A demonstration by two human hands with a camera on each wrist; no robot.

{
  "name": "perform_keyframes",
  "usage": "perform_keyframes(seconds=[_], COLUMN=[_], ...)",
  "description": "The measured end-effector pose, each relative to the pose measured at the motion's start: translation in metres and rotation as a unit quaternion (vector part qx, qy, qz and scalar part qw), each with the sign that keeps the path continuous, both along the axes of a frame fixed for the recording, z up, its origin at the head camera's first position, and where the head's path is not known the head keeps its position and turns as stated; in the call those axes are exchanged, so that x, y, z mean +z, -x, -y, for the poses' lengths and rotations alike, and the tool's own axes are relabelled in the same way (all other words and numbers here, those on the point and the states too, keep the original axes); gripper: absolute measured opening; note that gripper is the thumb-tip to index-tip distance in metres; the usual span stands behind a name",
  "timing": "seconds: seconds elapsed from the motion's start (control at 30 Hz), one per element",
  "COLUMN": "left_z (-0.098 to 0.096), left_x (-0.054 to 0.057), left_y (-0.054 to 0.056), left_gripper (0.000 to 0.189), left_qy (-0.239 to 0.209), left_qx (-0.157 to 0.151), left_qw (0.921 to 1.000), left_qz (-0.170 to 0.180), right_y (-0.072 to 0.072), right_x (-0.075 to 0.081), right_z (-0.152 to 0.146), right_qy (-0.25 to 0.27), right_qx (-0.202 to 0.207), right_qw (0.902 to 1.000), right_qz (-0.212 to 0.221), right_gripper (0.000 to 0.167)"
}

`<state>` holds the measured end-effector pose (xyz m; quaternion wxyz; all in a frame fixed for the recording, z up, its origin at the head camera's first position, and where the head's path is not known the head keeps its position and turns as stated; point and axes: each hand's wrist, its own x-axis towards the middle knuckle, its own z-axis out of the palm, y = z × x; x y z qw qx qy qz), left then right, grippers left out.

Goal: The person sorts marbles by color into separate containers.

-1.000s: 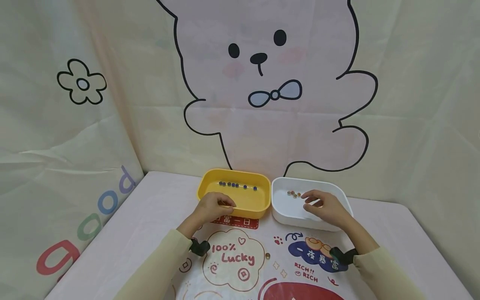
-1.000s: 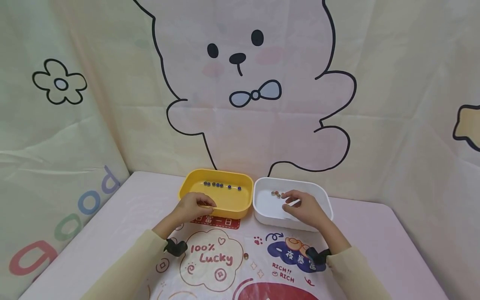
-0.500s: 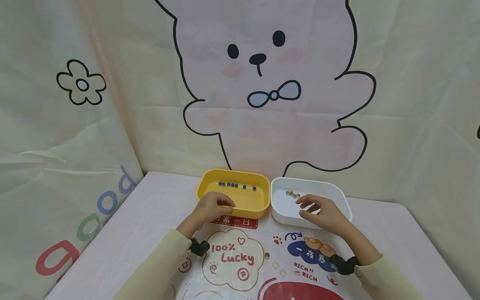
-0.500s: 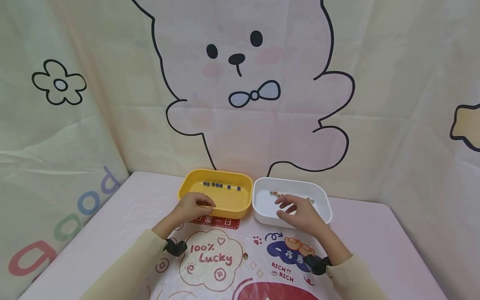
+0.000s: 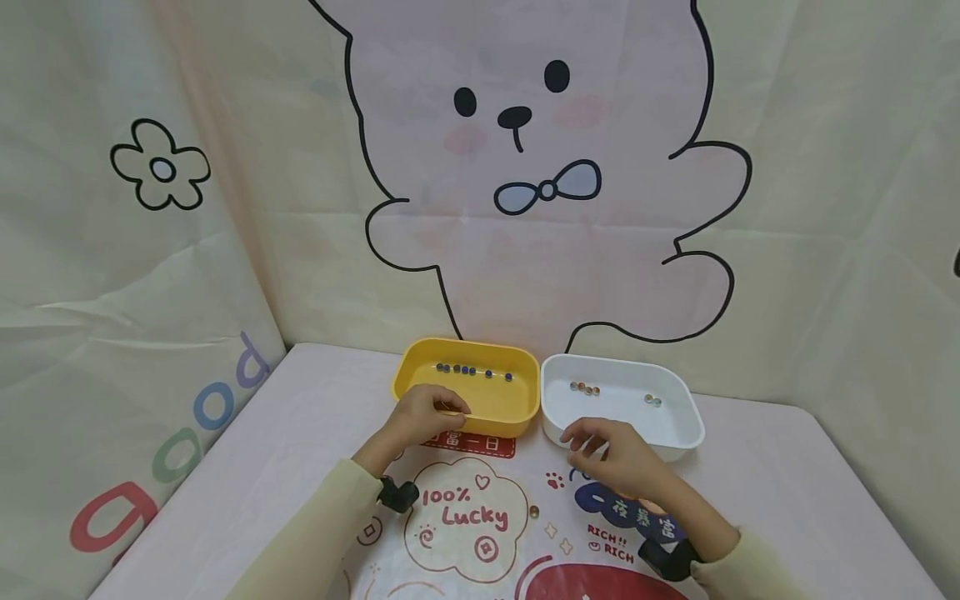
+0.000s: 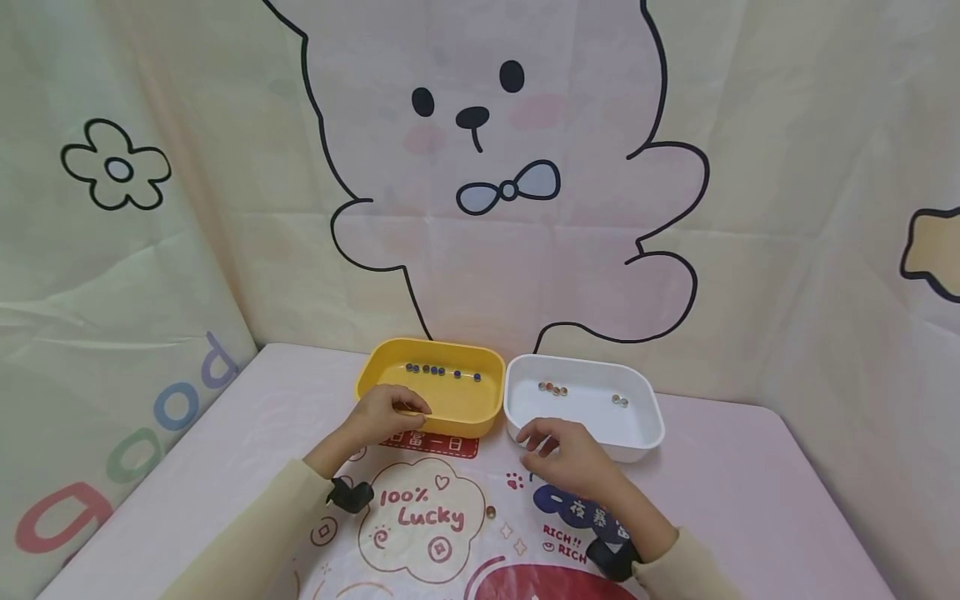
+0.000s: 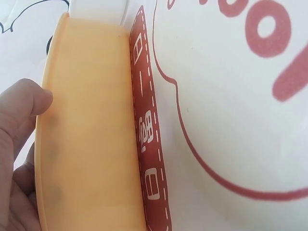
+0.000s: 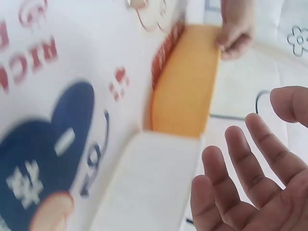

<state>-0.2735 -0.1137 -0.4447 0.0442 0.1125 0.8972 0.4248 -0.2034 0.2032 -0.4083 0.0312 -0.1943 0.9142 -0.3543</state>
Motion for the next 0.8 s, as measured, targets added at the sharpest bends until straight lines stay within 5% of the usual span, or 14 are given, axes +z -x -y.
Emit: perform_keyframes(seconds=[0.37,0.8], left_z=[0.001,0.001], left_x=[-0.001,0.001], left_y=[0.000,-0.001], left_gripper=[0.004,0.004], left_qy=[-0.004,-0.002], left_qx=[0.000,-0.002], left_qw=[1.0000,1.0000], left_qz=[-0.001,-0.004], right_y=[-0.008,-0.012], right_x=[-0.022,-0.040], right_z=[0.023,0.036], right_qy=[0.000,-0.026], right_qx=[0.061,0.084], right_qw=[0.9975,0.9941], right_qz=[0.035,0.064], right_gripper=[0.016,0.014])
